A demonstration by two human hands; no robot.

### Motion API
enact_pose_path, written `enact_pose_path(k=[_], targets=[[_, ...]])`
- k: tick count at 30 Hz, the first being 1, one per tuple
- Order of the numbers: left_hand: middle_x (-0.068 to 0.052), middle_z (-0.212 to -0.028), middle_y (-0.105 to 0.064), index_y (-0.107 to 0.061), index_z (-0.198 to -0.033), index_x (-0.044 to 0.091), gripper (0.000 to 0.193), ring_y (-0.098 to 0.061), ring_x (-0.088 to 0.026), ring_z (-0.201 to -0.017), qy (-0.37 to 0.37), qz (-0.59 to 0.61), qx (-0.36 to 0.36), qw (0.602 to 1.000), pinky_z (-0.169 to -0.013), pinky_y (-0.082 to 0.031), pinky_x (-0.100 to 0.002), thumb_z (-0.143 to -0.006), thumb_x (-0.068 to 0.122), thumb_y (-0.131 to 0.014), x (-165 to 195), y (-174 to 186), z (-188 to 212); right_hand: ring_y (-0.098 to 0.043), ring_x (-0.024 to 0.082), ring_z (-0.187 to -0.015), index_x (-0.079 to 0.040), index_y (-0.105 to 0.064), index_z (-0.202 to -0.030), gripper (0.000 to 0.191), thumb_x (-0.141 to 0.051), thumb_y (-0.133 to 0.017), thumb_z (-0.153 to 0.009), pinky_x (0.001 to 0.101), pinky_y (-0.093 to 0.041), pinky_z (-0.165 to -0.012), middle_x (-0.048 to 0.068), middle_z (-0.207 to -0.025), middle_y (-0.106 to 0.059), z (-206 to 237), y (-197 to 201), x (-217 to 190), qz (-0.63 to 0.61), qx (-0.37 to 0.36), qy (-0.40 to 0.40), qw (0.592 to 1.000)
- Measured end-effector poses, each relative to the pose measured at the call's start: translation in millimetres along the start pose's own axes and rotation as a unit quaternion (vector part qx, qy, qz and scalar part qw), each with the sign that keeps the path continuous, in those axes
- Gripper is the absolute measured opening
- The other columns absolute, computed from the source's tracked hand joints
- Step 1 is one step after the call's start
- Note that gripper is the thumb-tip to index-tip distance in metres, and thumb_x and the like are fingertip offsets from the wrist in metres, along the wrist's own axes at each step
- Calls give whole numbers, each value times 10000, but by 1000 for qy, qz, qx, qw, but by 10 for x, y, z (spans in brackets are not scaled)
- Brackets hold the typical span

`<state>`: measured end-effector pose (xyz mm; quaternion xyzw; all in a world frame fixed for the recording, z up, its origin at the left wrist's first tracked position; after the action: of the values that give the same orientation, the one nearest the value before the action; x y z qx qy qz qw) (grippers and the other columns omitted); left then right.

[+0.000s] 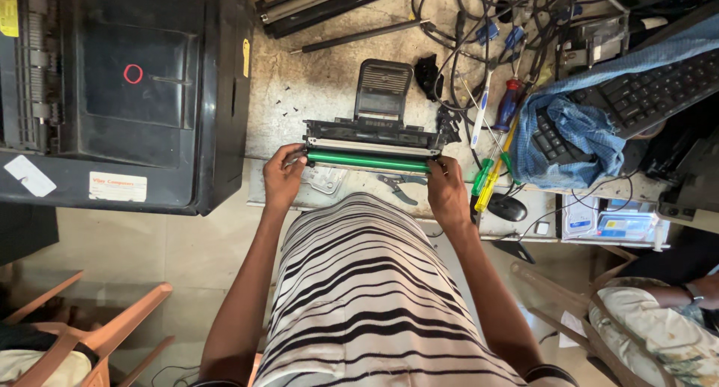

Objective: The person disassembles a printer drum unit using a screwdriver, cleans the drum and a green roller with a cloth, and reassembles the unit. The person handles the drum, roller, and tools on a cluttered workbench.

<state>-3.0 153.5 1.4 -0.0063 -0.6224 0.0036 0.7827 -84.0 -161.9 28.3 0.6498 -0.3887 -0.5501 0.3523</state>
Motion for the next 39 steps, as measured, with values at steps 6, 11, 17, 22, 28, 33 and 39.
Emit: enact_pose_path(k=[6, 11, 17, 22, 28, 33, 39], targets=[[-90, -1166, -695, -636, -1230, -12, 293, -677, -136, -1092, -9, -9, 8, 1000, -891, -594, -268, -942, -40, -683, 5, -28, 5, -620, 376, -997, 35, -674, -1214, 306, 69, -644, -912, 456, -553, -856, 239, -1206, -528, 18, -38, -60, -32, 26, -37, 998], [-103, -1161, -702, -632, -1217, -9, 291, -688, -145, -1073, -16, -37, 19, 999, -870, -599, -274, -938, -6, -715, 19, -43, 28, -615, 384, -957, 32, -697, -1184, 303, 69, -664, -885, 452, -553, -795, 245, -1189, -523, 30, -38, -78, -12, 44, -46, 998], [-98, -1162, -705, -638, -1208, 4, 282, -694, -149, -1070, -13, -73, 22, 997, -854, -599, -266, -938, -6, -720, 45, -38, 35, -663, 335, -956, 12, -702, -1198, 336, 95, -599, -889, 380, -574, -710, 234, -1195, -575, 62, 81, -18, -100, 65, -78, 990], [-91, -1136, -718, -649, -1198, 19, 286, -704, -144, -1049, -15, -71, 29, 997, -831, -596, -261, -922, -5, -722, 102, -65, 29, -681, 291, -953, -2, -679, -1146, 224, 56, -636, -934, 381, -572, -796, 179, -1083, -678, -369, 283, -4, -122, 99, -24, 987], [-96, -1082, -748, -657, -1190, 24, 271, -722, -146, -977, -24, -104, 53, 993, -784, -599, -272, -926, 11, -717, 210, -119, 68, -665, 391, -973, 0, -678, -1049, 169, 29, -712, -887, 455, -546, -854, 187, -1051, -686, -1583, 313, -207, -94, 72, 113, 987], [-115, -1090, -737, -651, -1166, 11, 259, -728, -180, -977, -65, -142, 64, 986, -768, -604, -285, -917, 5, -722, 323, -147, 85, -670, 399, -970, -3, -715, -1067, 169, 15, -724, -900, 454, -561, -825, 193, -1079, -667, -2411, 304, -384, -80, 11, 148, 986], [-113, -1093, -740, -648, -1177, 21, 272, -731, -187, -970, -61, -130, 65, 988, -769, -602, -290, -914, 6, -718, 369, -176, 97, -635, 369, -1063, -52, -731, -1040, 233, -19, -766, -812, 459, -539, -874, 154, -1054, -667, -2814, 158, -508, 77, -76, 216, 970]])
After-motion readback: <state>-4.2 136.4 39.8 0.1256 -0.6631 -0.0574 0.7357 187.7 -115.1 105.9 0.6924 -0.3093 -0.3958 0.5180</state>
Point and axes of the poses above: each hand's wrist, its own z-axis away from the middle knuckle, its own y-axis out of the back of the hand, x = y × z, the point moved 2 cm from there along -z, towards the middle knuckle
